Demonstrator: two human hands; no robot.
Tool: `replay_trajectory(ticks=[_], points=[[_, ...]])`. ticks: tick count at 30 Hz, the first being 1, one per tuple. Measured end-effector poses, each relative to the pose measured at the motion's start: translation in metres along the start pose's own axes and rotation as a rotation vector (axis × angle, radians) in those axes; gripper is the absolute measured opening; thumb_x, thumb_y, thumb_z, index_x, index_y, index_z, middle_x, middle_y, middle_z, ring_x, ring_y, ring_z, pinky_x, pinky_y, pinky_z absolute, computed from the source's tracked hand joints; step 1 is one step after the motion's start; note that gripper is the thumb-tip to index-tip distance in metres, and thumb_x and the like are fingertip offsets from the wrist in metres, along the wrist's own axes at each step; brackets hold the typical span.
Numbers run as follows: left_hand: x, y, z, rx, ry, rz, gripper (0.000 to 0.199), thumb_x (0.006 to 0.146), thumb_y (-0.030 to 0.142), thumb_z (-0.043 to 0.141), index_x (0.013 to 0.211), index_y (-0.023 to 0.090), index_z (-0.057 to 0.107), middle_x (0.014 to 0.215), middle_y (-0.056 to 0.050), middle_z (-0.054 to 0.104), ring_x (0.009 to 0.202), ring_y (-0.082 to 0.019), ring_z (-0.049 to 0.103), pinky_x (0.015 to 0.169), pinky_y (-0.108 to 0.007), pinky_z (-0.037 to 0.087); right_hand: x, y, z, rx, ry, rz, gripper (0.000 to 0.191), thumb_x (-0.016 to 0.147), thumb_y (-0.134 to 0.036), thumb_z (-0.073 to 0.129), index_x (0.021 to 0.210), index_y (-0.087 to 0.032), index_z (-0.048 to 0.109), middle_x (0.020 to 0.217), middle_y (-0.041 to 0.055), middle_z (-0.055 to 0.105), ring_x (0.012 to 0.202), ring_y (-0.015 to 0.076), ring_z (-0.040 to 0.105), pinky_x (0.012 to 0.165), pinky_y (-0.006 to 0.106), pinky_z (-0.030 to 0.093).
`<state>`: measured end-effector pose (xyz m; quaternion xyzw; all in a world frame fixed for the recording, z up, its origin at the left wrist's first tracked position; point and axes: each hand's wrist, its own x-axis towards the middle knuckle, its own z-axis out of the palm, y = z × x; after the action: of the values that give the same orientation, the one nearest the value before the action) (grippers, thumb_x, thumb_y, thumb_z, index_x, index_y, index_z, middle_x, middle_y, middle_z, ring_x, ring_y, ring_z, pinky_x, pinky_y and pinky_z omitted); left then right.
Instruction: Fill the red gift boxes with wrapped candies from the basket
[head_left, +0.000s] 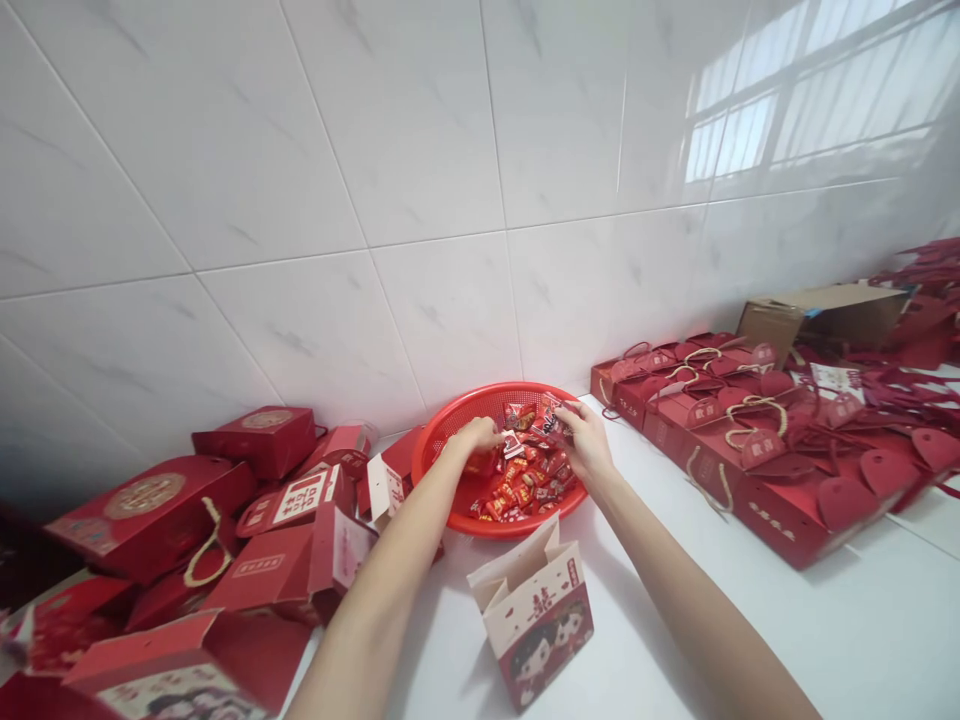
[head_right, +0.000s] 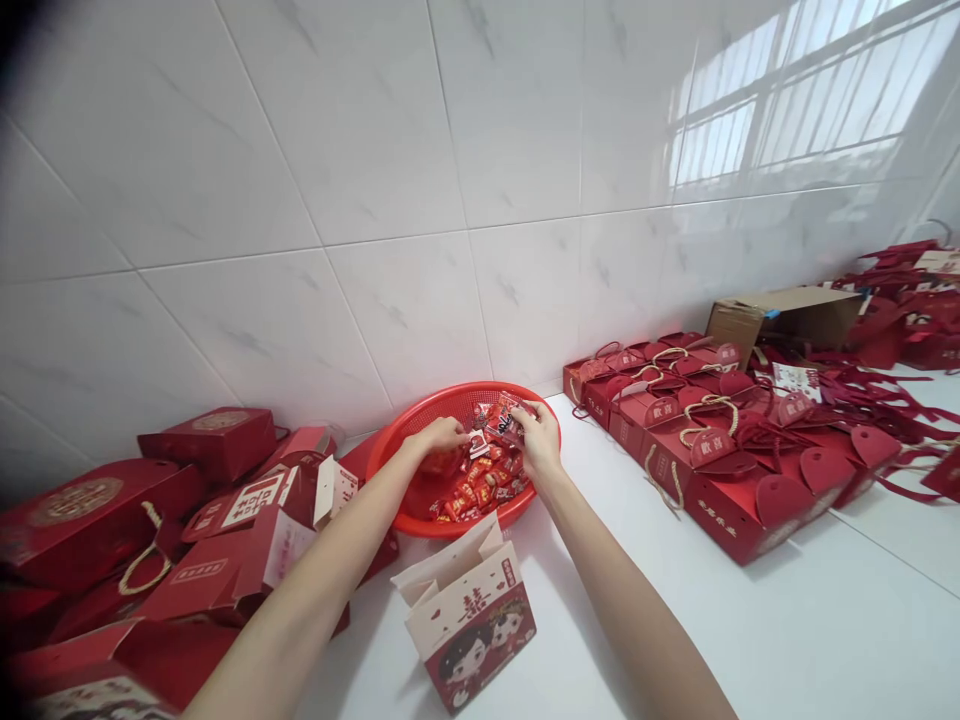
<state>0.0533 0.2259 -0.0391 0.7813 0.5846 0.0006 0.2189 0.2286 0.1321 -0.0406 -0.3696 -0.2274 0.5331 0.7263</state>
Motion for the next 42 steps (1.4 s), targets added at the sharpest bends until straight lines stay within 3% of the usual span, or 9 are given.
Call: replay_trajectory(ticks=[4,9,12,18,22,26,31,37,42], points=[[-0.005,-0.005,-0.001,0.105,-0.141,-0.064,0.007,0.067,0.021,0.073,0.063,0.016,0.073,0.065,-0.008,0.074,0.066,-0.022,0.069,0.061,-0.026,0.051,0.001,-0.001,0.001,-0.001,0.028,0.037,0.025,0.051,-0.021,0.075,0.072,-0.021,0.062,0.062,-0.0062,0.061,0.056,0.0116,0.052,0.048,0.023,0.043],[0.0,-0.001,-0.006,0.16,-0.027,-0.035,0.036,0.072,0.012,0.064,0.104,0.02,0.075,0.107,-0.01,0.076,0.086,-0.021,0.072,0.065,-0.023,0.052,0.004,0.002,-0.002,-0.028,0.014,0.002,0.029,0.052,-0.021,0.075,0.078,-0.021,0.063,0.058,-0.0063,0.059,0.051,0.0108,0.049,0.047,0.023,0.041],[0.005,0.002,-0.006,0.171,0.017,0.012,0.046,0.073,0.01,0.062,0.115,0.025,0.072,0.123,-0.009,0.071,0.099,-0.022,0.07,0.071,-0.023,0.052,0.003,0.003,-0.002,-0.045,0.025,0.01,0.032,0.052,-0.023,0.076,0.082,-0.021,0.063,0.062,-0.0053,0.062,0.052,0.0119,0.052,0.046,0.024,0.042],[0.002,0.002,-0.001,0.159,-0.028,0.072,0.041,0.066,0.019,0.07,0.105,0.03,0.075,0.11,-0.004,0.076,0.094,-0.023,0.069,0.071,-0.023,0.05,0.003,0.001,0.001,-0.054,0.036,0.069,0.026,0.054,-0.024,0.073,0.078,-0.023,0.065,0.065,-0.0031,0.065,0.055,0.0146,0.057,0.045,0.025,0.044],[0.002,0.0,0.001,0.135,-0.08,0.065,0.013,0.065,0.032,0.074,0.074,0.024,0.078,0.079,-0.002,0.076,0.078,-0.022,0.069,0.066,-0.025,0.048,0.004,0.001,0.0,-0.053,0.05,0.055,0.021,0.054,-0.022,0.067,0.075,-0.022,0.066,0.064,-0.0037,0.064,0.055,0.014,0.055,0.043,0.023,0.041],[0.008,-0.002,0.003,0.124,-0.047,0.043,0.015,0.063,0.034,0.076,0.064,0.02,0.074,0.068,-0.004,0.072,0.071,-0.021,0.067,0.065,-0.026,0.048,0.004,0.0,-0.001,-0.03,0.052,0.076,0.026,0.05,-0.017,0.061,0.075,-0.021,0.067,0.061,-0.0047,0.062,0.053,0.0127,0.052,0.044,0.023,0.041],[0.016,0.001,0.003,0.079,0.019,0.098,0.015,0.075,0.028,0.067,0.081,0.02,0.078,0.077,-0.005,0.075,0.075,-0.02,0.069,0.071,-0.026,0.049,0.005,0.001,0.0,-0.016,0.055,0.011,0.029,0.049,-0.014,0.064,0.077,-0.021,0.066,0.065,-0.0054,0.063,0.059,0.013,0.055,0.05,0.023,0.043],[0.021,0.03,0.011,0.001,-0.034,0.294,0.018,0.081,0.021,0.067,0.097,0.024,0.076,0.094,0.0,0.076,0.089,-0.018,0.068,0.08,-0.022,0.048,0.009,0.004,-0.001,0.015,0.079,-0.074,0.021,0.051,-0.015,0.066,0.07,-0.021,0.061,0.065,-0.005,0.062,0.06,0.0131,0.055,0.054,0.025,0.045],[0.026,0.042,0.027,-0.084,-0.067,0.329,0.026,0.092,0.034,0.065,0.113,0.018,0.067,0.115,-0.006,0.068,0.096,-0.02,0.066,0.086,-0.036,0.055,0.011,0.004,-0.006,0.007,0.08,-0.109,0.021,0.052,-0.017,0.066,0.071,-0.021,0.06,0.063,-0.0055,0.059,0.057,0.0115,0.052,0.054,0.025,0.044]])
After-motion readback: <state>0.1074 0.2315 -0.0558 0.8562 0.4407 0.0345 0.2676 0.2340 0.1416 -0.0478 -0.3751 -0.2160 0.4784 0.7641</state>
